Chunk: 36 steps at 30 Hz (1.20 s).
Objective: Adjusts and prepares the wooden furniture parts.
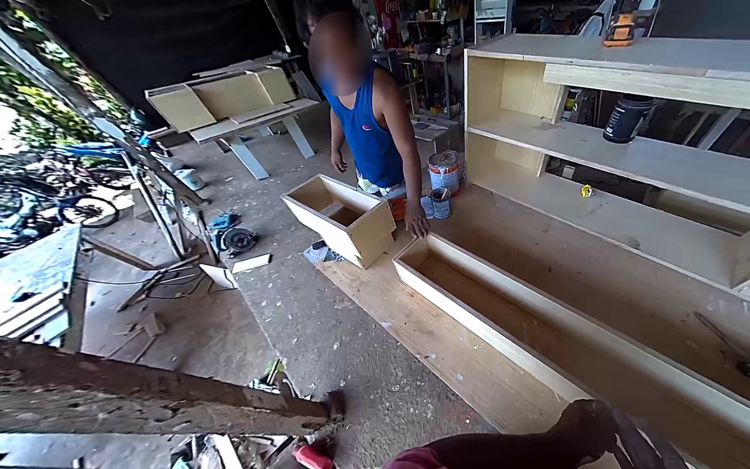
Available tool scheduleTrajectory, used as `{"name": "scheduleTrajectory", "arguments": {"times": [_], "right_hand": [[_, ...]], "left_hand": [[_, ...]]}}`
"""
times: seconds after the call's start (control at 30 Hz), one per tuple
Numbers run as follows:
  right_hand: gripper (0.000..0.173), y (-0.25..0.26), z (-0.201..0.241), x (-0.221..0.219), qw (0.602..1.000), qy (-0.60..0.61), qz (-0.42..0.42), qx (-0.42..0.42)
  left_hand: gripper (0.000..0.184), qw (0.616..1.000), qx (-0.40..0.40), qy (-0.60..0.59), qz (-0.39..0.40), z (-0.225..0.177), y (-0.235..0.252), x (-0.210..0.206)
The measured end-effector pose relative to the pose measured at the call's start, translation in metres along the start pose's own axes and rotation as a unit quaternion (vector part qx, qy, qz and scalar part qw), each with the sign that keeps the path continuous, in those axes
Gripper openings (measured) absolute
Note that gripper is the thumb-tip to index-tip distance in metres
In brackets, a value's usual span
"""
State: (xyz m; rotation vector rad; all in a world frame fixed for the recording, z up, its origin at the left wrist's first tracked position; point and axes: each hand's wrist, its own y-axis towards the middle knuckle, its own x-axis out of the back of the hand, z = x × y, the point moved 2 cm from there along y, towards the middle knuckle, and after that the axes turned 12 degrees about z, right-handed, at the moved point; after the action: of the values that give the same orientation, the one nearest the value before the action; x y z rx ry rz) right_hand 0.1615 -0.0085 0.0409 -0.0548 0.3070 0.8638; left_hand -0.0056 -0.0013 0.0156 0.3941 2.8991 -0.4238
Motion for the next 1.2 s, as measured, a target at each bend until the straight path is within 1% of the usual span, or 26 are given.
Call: {"name": "scheduleTrajectory", "arguments": {"times": [0.07,0.1,0.17,0.2,0.23,0.3,0.37,0.47,0.53,0.7,0.77,0.8,0.9,1.0,1.1,1.2], "right_hand": [[0.086,0.006,0.005,-0.011,0.998,-0.065,0.012,0.011],[0.088,0.010,0.006,-0.015,0.995,-0.094,0.035,0.025],[0.085,0.017,-0.004,-0.011,0.983,-0.146,0.086,0.065],[0.084,0.020,-0.004,-0.015,0.979,-0.165,0.087,0.080],[0.083,0.020,0.001,-0.022,0.976,-0.192,0.073,0.070],[0.088,0.022,0.024,-0.038,0.954,-0.291,0.070,-0.012],[0.090,0.020,0.022,-0.035,0.928,-0.362,0.061,-0.065],[0.079,0.022,0.026,-0.036,0.895,-0.438,0.030,-0.078],[0.075,0.026,0.034,-0.040,0.882,-0.464,-0.005,-0.077],[0.074,0.021,0.027,-0.030,0.885,-0.463,-0.024,-0.040],[0.069,0.022,0.026,-0.028,0.891,-0.452,-0.019,-0.041],[0.068,0.024,0.025,-0.027,0.892,-0.449,-0.011,-0.045],[0.067,0.026,0.020,-0.027,0.889,-0.455,-0.012,-0.051],[0.069,0.029,0.020,-0.026,0.883,-0.463,-0.045,-0.061],[0.070,0.032,0.020,-0.025,0.885,-0.457,-0.055,-0.069],[0.070,0.030,0.017,-0.025,0.888,-0.451,-0.058,-0.072]], "left_hand": [[0.026,1.000,-0.003,-0.016,-0.019,0.001,0.007,-0.002],[0.021,0.999,-0.011,-0.038,-0.030,0.001,0.011,-0.003],[0.018,0.995,-0.024,-0.086,-0.050,0.000,0.016,-0.002],[0.021,0.993,-0.019,-0.103,-0.060,-0.002,0.018,-0.001],[0.026,0.991,-0.004,-0.114,-0.068,-0.005,0.018,-0.001],[0.025,0.987,0.024,-0.137,-0.074,-0.011,0.013,-0.002],[0.021,0.981,0.044,-0.175,-0.075,-0.012,0.011,-0.004],[0.018,0.955,0.023,-0.291,-0.057,-0.009,0.013,-0.009],[0.021,0.944,0.005,-0.328,-0.037,-0.018,0.011,-0.012],[0.027,0.928,-0.007,-0.372,0.008,-0.019,0.014,-0.009],[0.024,0.931,-0.002,-0.365,0.010,-0.014,0.016,-0.003],[0.023,0.938,0.005,-0.345,-0.007,-0.012,0.017,0.000],[0.021,0.966,0.024,-0.243,-0.085,-0.018,0.016,0.004],[0.018,0.982,0.027,-0.145,-0.115,-0.030,0.022,0.000],[0.016,0.990,0.027,-0.090,-0.104,-0.039,0.024,-0.001],[0.017,0.997,0.040,-0.021,-0.062,-0.036,0.028,0.003]]}}
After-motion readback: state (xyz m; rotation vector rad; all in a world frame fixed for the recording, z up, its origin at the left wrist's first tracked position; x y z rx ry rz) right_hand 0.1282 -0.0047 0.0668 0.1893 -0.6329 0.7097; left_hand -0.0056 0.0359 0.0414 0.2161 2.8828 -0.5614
